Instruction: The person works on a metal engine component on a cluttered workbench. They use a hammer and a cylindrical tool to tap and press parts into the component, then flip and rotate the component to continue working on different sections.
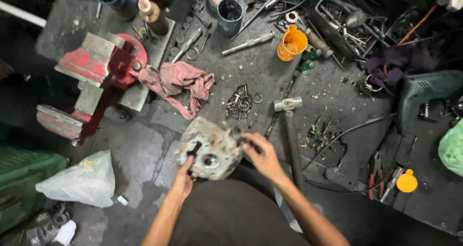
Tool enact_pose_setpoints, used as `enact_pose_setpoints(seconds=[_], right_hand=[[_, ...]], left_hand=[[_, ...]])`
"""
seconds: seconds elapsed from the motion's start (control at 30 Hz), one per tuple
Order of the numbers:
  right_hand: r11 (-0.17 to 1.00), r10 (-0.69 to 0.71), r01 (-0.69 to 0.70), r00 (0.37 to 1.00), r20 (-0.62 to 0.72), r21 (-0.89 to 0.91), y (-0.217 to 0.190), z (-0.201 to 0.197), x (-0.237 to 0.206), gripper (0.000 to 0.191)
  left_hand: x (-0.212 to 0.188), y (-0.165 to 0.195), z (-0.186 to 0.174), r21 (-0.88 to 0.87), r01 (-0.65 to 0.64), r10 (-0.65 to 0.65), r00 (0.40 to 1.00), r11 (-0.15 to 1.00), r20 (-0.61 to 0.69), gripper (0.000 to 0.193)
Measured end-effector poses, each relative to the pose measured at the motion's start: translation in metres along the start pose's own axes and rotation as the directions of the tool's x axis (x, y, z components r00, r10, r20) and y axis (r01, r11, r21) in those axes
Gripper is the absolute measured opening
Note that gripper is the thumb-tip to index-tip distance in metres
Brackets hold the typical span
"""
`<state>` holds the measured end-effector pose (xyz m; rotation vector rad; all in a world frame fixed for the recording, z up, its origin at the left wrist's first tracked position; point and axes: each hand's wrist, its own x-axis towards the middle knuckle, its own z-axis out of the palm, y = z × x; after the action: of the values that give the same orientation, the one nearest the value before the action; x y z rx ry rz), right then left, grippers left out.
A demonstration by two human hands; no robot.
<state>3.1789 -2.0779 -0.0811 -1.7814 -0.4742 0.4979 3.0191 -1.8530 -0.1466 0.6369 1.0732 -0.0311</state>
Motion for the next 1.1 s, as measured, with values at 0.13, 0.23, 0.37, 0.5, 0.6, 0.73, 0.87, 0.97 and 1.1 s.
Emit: enact_pose_setpoints(seconds=[0.13, 0.23, 0.37, 0.5, 0.6, 0.73, 0.87, 0.97, 1.1], right_hand=[[0.997, 0.067, -0.072, 0.989, 0.134, 0.031, -0.009, 0.024, -0.007, 0.033], [0.998, 0.032, -0.027, 0.996, 0.087, -0.059, -0.01, 0.034, 0.01, 0.027], [0.91, -0.053, -0.009, 0.989, -0.138, -0.414, -0.005, 0.027, 0.045, 0.039], [0.719, 0.108, -0.199, 0.978, -0.176, -0.665, 0.003, 0.018, 0.075, 0.046], [0.634, 0.156, -0.189, 0.981, -0.115, -0.75, 0.008, 0.02, 0.088, 0.041], [0.549, 0.2, -0.211, 0.973, -0.118, -0.809, 0.005, 0.025, 0.098, 0.038], [0.537, 0.236, -0.2, 0.968, -0.082, -0.82, -0.011, 0.015, 0.105, 0.038], [0.727, 0.046, -0.201, 0.968, -0.247, -0.656, -0.032, -0.008, 0.114, 0.029], [0.923, -0.145, -0.046, 0.877, -0.457, -0.382, -0.058, -0.051, 0.125, 0.052]], left_hand=[[-0.004, -0.008, -0.033, -0.195, -0.035, 0.038, 0.999, 0.98, 0.01, 0.058], [-0.007, -0.011, -0.043, -0.258, -0.128, 0.109, 0.99, 0.958, -0.085, 0.052], [-0.011, -0.005, -0.046, -0.31, -0.198, 0.2, 0.979, 0.93, -0.028, 0.055], [-0.016, 0.012, -0.038, -0.31, -0.223, 0.221, 0.974, 0.924, -0.043, 0.058], [-0.02, 0.021, -0.031, -0.302, -0.241, 0.245, 0.969, 0.922, -0.026, 0.058], [-0.017, 0.034, -0.023, -0.286, -0.213, 0.226, 0.974, 0.934, 0.013, 0.059], [-0.009, 0.048, -0.014, -0.265, -0.179, 0.2, 0.978, 0.947, 0.055, 0.062], [-0.003, 0.057, -0.005, -0.247, -0.175, 0.209, 0.971, 0.953, 0.118, 0.064], [0.01, 0.065, 0.011, -0.189, -0.124, 0.16, 0.97, 0.974, 0.185, 0.063]])
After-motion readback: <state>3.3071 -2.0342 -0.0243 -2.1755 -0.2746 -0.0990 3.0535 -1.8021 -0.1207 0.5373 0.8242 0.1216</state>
